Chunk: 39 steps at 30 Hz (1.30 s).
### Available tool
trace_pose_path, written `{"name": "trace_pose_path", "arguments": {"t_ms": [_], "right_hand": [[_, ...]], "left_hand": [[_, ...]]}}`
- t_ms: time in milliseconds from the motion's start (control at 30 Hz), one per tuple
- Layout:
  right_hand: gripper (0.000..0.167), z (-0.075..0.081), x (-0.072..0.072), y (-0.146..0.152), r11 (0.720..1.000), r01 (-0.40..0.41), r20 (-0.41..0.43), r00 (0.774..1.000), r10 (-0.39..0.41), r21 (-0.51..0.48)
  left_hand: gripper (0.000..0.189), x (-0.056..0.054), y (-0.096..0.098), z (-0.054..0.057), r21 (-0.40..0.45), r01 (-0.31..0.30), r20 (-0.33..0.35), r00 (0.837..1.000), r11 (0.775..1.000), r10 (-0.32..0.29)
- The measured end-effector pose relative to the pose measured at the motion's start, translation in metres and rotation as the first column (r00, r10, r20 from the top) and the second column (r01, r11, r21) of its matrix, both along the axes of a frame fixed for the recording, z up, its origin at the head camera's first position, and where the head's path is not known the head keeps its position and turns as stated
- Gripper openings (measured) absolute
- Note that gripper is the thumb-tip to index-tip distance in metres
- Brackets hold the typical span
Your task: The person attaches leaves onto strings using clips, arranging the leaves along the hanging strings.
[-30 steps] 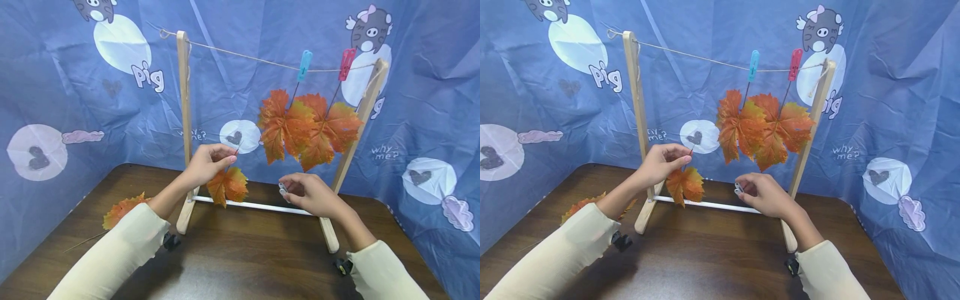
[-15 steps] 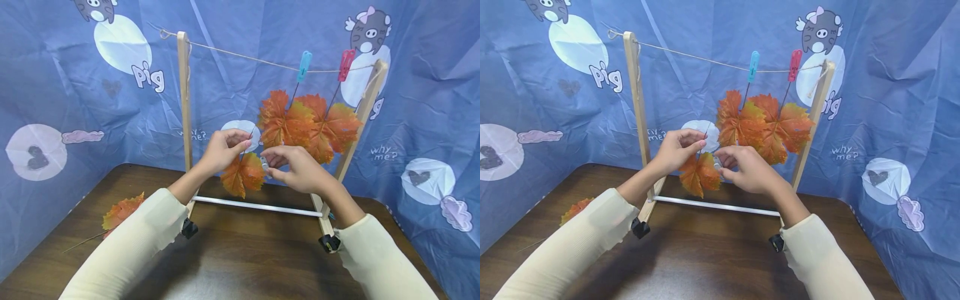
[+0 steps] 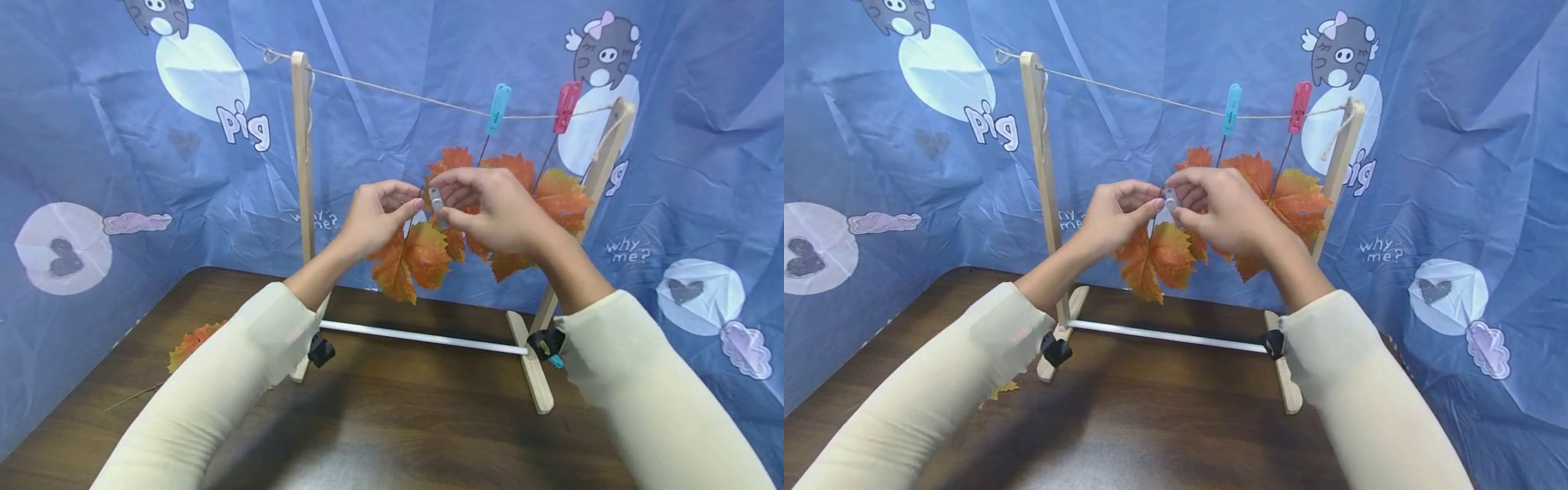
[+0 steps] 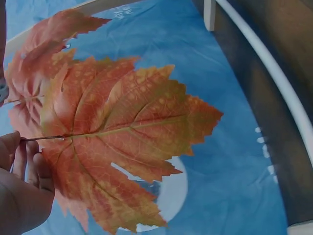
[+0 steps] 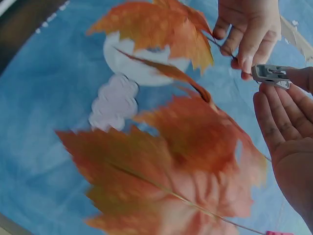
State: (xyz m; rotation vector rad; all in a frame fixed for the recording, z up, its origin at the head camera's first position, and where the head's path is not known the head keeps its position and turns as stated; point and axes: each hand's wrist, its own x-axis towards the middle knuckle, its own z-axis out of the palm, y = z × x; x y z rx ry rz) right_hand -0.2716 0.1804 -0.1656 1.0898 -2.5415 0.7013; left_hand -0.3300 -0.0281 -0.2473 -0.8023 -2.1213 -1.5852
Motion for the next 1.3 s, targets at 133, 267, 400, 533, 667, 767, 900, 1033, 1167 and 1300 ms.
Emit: {"name": "trace_pose_path", "arguments": {"t_ms": [133, 267, 400, 533, 667, 767, 900, 1033, 1167, 1300], "right_hand": [[0.032, 0.022, -0.004, 0.001, 0.999, 0.044, -0.057, 0.997, -0.045, -0.024], [0.031, 0.042, -0.005, 0.001, 0.997, 0.065, -0.131, 0.989, -0.070, -0.043], [0.031, 0.061, -0.003, 0.000, 0.995, 0.082, -0.217, 0.972, -0.092, -0.056], [0.033, 0.078, -0.004, -0.004, 0.989, 0.120, -0.273, 0.952, -0.138, -0.084], [0.036, 0.089, -0.008, -0.009, 0.981, 0.166, -0.299, 0.935, -0.190, -0.102], [0.036, 0.094, -0.012, -0.015, 0.972, 0.201, -0.305, 0.925, -0.228, -0.118], [0.035, 0.099, -0.019, -0.023, 0.959, 0.243, -0.295, 0.915, -0.277, -0.146], [0.034, 0.101, -0.024, -0.029, 0.948, 0.270, -0.270, 0.912, -0.307, -0.167], [0.034, 0.101, -0.027, -0.033, 0.937, 0.299, -0.229, 0.914, -0.336, -0.180], [0.033, 0.100, -0.027, -0.038, 0.927, 0.330, -0.178, 0.916, -0.361, -0.178]], "left_hand": [[0.023, -0.001, 0.002, 0.013, 0.004, 0.004, -0.029, 1.000, 1.000, -0.003], [0.024, -0.003, 0.004, 0.025, -0.001, 0.004, -0.034, 0.999, 1.000, -0.004], [0.024, -0.004, 0.005, 0.037, -0.010, -0.013, -0.034, 0.999, 1.000, 0.013], [0.023, -0.005, 0.008, 0.048, -0.006, -0.020, -0.050, 0.999, 1.000, 0.020], [0.022, -0.004, 0.010, 0.057, 0.005, -0.014, -0.027, 1.000, 1.000, 0.014], [0.023, -0.006, 0.012, 0.060, 0.027, -0.010, 0.005, 1.000, 1.000, 0.010], [0.025, -0.007, 0.012, 0.062, 0.054, -0.017, 0.022, 1.000, 0.998, 0.016], [0.025, -0.006, 0.012, 0.063, 0.052, -0.036, 0.029, 0.999, 0.998, 0.035], [0.025, -0.007, 0.013, 0.063, 0.052, -0.047, 0.019, 0.999, 0.998, 0.047], [0.026, -0.008, 0.013, 0.061, 0.039, -0.051, 0.001, 0.999, 0.998, 0.051]]}}
